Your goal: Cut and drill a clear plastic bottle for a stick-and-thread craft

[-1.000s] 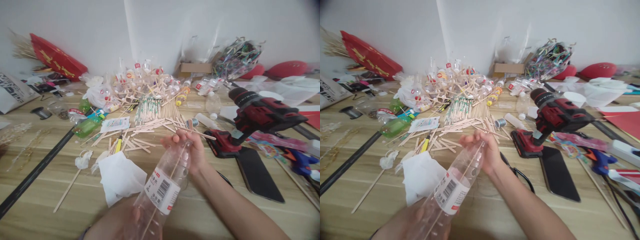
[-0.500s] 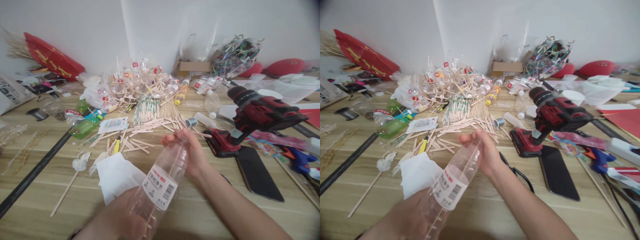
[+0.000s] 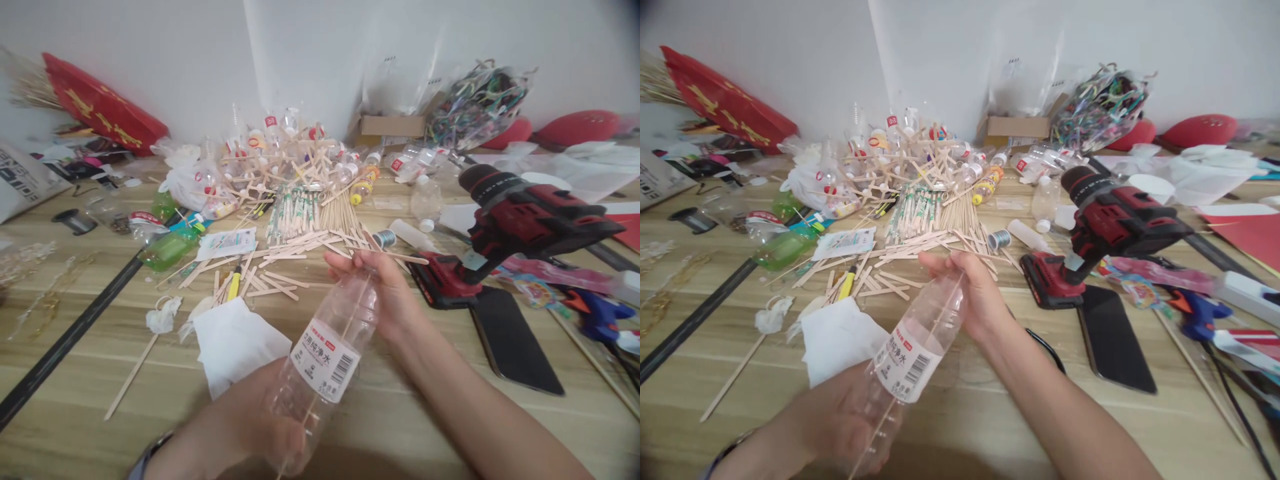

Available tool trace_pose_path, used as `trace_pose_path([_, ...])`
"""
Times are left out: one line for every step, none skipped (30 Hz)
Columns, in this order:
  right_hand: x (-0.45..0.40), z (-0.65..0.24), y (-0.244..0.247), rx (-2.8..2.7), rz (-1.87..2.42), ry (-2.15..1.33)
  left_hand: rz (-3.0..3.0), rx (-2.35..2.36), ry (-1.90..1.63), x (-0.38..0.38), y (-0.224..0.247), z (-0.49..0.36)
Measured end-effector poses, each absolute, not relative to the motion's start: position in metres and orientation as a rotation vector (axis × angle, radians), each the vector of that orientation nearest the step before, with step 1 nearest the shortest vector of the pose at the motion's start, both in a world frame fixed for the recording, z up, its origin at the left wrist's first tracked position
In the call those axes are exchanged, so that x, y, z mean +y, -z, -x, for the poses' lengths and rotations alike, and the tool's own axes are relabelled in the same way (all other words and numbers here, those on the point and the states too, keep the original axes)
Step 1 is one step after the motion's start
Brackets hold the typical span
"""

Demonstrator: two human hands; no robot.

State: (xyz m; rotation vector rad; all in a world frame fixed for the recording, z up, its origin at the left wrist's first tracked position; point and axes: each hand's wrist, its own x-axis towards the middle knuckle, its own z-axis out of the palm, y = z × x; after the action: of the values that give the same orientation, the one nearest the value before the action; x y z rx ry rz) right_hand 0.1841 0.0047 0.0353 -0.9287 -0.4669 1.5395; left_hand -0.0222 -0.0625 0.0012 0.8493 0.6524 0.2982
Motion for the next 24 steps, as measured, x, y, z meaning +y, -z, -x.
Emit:
trace_pose_path([0.005, -0.184, -0.035, -0.474, 0.924, -1.541, -0.823, 0.639, -0.267, -0.06, -0.002, 0.025])
trace_pose_path([0.005, -0.184, -0.034, -0.487, 0.919, -1.536, -0.814, 0.607, -0.225, -0.058, -0.002, 0.028])
trace_pose_path([0.005, -0.184, -0.033, -0.505, 0.912, -1.522, -0.806, 0.623, -0.238, -0.054, -0.004, 0.032])
trace_pose_path([0.005, -0.183, -0.033, -0.522, 0.905, -1.504, -0.834, 0.571, -0.215, -0.05, -0.005, 0.035])
trace_pose_path([0.006, -0.183, -0.032, -0.539, 0.9, -1.489, -0.891, 0.55, -0.222, -0.046, -0.006, 0.037])
trace_pose_path([0.006, -0.183, -0.031, -0.552, 0.898, -1.483, -0.916, 0.561, -0.266, -0.042, -0.007, 0.037])
trace_pose_path([0.006, -0.183, -0.03, -0.561, 0.899, -1.487, -0.922, 0.584, -0.321, -0.038, -0.008, 0.037])
trace_pose_path([0.007, -0.182, -0.029, -0.566, 0.903, -1.499, -0.913, 0.604, -0.388, -0.035, -0.008, 0.034])
trace_pose_path([0.007, -0.182, -0.028, -0.568, 0.91, -1.511, -0.909, 0.607, -0.419, -0.032, -0.008, 0.03])
trace_pose_path([0.006, -0.181, -0.027, -0.568, 0.918, -1.517, -0.912, 0.592, -0.398, -0.029, -0.009, 0.024])
trace_pose_path([0.006, -0.181, -0.026, -0.568, 0.926, -1.513, -0.921, 0.572, -0.356, -0.027, -0.009, 0.017])
trace_pose_path([0.006, -0.18, -0.026, -0.567, 0.934, -1.499, -0.941, 0.525, -0.307, -0.025, -0.01, 0.01])
trace_pose_path([0.006, -0.18, -0.025, -0.568, 0.941, -1.48, -0.968, 0.568, -0.314, -0.023, -0.011, 0.004])
trace_pose_path([0.006, -0.18, -0.025, -0.567, 0.948, -1.458, -1.02, 0.584, -0.304, -0.022, -0.012, -0.002])
trace_pose_path([0.007, -0.181, -0.024, -0.566, 0.955, -1.436, -1.079, 0.617, -0.326, -0.021, -0.014, -0.006])
trace_pose_path([0.007, -0.181, -0.023, -0.566, 0.961, -1.418, -1.132, 0.651, -0.356, -0.021, -0.015, -0.009])
trace_pose_path([0.007, -0.182, -0.022, -0.565, 0.966, -1.411, -1.169, 0.669, -0.378, -0.021, -0.017, -0.011])
trace_pose_path([0.008, -0.182, -0.022, -0.566, 0.972, -1.415, -1.186, 0.678, -0.392, -0.021, -0.017, -0.011])
trace_pose_path([0.008, -0.183, -0.021, -0.567, 0.976, -1.43, -1.185, 0.679, -0.395, -0.022, -0.018, -0.011])
trace_pose_path([0.008, -0.183, -0.021, -0.566, 0.979, -1.45, -1.171, 0.678, -0.392, -0.024, -0.017, -0.009])
trace_pose_path([0.008, -0.182, -0.021, -0.566, 0.981, -1.475, -1.152, 0.679, -0.39, -0.025, -0.016, -0.008])
trace_pose_path([0.008, -0.182, -0.021, -0.565, 0.982, -1.498, -1.141, 0.684, -0.397, -0.027, -0.015, -0.006])
trace_pose_path([0.008, -0.181, -0.022, -0.568, 0.977, -1.52, -1.137, 0.693, -0.41, -0.029, -0.014, -0.005])
trace_pose_path([0.008, -0.179, -0.023, -0.579, 0.96, -1.545, -1.133, 0.699, -0.428, -0.03, -0.012, -0.004])
